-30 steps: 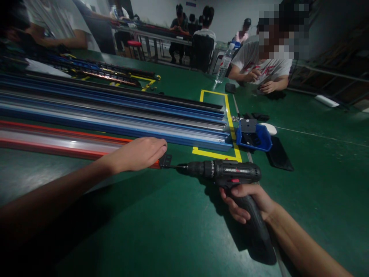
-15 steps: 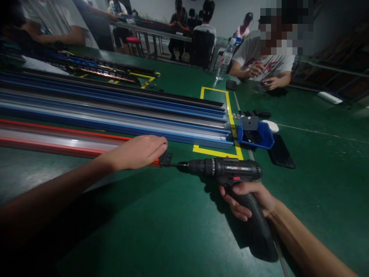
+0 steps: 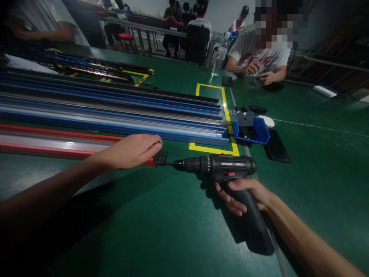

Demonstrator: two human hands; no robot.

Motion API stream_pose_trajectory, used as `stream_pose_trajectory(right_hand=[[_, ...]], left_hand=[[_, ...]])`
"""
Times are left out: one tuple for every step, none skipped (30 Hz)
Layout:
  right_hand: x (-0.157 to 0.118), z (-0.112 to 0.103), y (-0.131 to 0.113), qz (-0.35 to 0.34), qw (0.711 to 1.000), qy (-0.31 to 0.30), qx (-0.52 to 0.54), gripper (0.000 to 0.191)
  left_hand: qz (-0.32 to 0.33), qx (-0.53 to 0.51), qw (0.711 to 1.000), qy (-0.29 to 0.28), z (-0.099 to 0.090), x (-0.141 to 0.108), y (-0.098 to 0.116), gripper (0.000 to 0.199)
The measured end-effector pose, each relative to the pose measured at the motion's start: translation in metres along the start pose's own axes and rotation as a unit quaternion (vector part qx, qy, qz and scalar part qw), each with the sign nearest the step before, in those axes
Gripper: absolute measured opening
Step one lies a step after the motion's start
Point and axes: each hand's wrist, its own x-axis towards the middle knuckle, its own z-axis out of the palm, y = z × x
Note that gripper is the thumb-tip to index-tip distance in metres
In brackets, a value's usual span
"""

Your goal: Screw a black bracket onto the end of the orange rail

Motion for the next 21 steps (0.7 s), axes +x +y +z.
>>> stream_pose_trajectory(right_hand=[[0.0004,0.0008,-0.0001,0.001,1.000,-0.002,0.002,0.029],[0.0006,0.0013,-0.0002,0.002,1.000,-0.003,0.003,0.029],[0.0008,0.0017,-0.0003,0.002,1.000,-0.003,0.004,0.029],[0.0009,0.0019,-0.0004,0.003,1.000,-0.003,0.004,0.029],[0.0008,0.0018,-0.0004,0.002,1.000,-0.001,0.003,0.029],[0.0007,0.0015,-0.0004,0.000,1.000,-0.001,0.002,0.029],[0.0004,0.0011,-0.0002,-0.001,1.000,-0.002,0.002,0.029],[0.0002,0.0005,0.0000,-0.001,1.000,-0.003,0.003,0.029],[0.0000,0.0000,0.0003,-0.001,1.000,-0.003,0.004,0.029],[-0.0003,-0.0005,0.0005,-0.001,1.000,-0.004,0.005,0.029],[-0.0005,-0.0009,0.0008,0.000,1.000,-0.004,0.007,0.030],[-0.0006,-0.0012,0.0009,0.001,1.000,-0.005,0.008,0.030],[-0.0008,-0.0013,0.0010,0.000,1.000,-0.006,0.008,0.030],[-0.0009,-0.0012,0.0009,-0.001,1.000,-0.008,0.008,0.030],[-0.0010,-0.0009,0.0007,-0.002,1.000,-0.008,0.006,0.030],[-0.0011,-0.0005,0.0004,-0.002,1.000,-0.006,0.004,0.029],[-0.0012,0.0000,0.0001,0.000,1.000,-0.003,0.001,0.029],[-0.0012,0.0005,-0.0003,0.002,1.000,0.001,-0.003,0.029],[-0.0011,0.0009,-0.0005,0.005,1.000,0.006,-0.007,0.028],[-0.0009,0.0013,-0.0008,0.006,1.000,0.009,-0.009,0.028],[-0.0007,0.0015,-0.0009,0.006,1.000,0.010,-0.010,0.028]], left_hand=[[0.001,0.001,1.000,0.001,0.0001,-0.0001,0.0000,0.037],[0.001,0.003,1.000,0.002,0.0003,-0.0001,-0.0002,0.037],[0.002,0.005,1.000,0.001,0.0004,-0.0001,-0.0003,0.037],[0.002,0.006,1.000,0.000,0.0005,0.0000,-0.0004,0.038],[0.002,0.007,1.000,-0.002,0.0006,0.0001,-0.0005,0.038],[0.001,0.008,1.000,-0.004,0.0005,0.0002,-0.0006,0.038],[-0.001,0.008,1.000,-0.007,0.0004,0.0003,-0.0005,0.038],[-0.003,0.007,1.000,-0.009,0.0002,0.0004,-0.0004,0.038],[-0.004,0.006,1.000,-0.010,0.0000,0.0005,-0.0003,0.038],[-0.006,0.005,1.000,-0.011,-0.0002,0.0006,-0.0001,0.038],[-0.007,0.004,1.000,-0.011,-0.0003,0.0006,0.0001,0.038],[-0.008,0.003,1.000,-0.011,-0.0003,0.0006,0.0002,0.038],[-0.009,0.002,1.000,-0.011,-0.0001,0.0006,0.0002,0.038],[-0.009,0.003,1.000,-0.010,0.0002,0.0005,0.0001,0.038],[-0.008,0.005,1.000,-0.010,0.0007,0.0005,-0.0001,0.038],[-0.003,0.009,1.000,-0.009,0.0012,0.0003,-0.0005,0.038],[0.004,0.015,1.000,-0.007,0.0017,0.0001,-0.0011,0.038],[0.013,0.022,1.000,-0.005,0.0022,-0.0001,-0.0016,0.038],[0.022,0.028,0.999,-0.004,0.0025,-0.0004,-0.0022,0.038],[0.029,0.033,0.999,-0.003,0.0026,-0.0007,-0.0026,0.038],[0.034,0.037,0.999,-0.002,0.0025,-0.0010,-0.0028,0.038]])
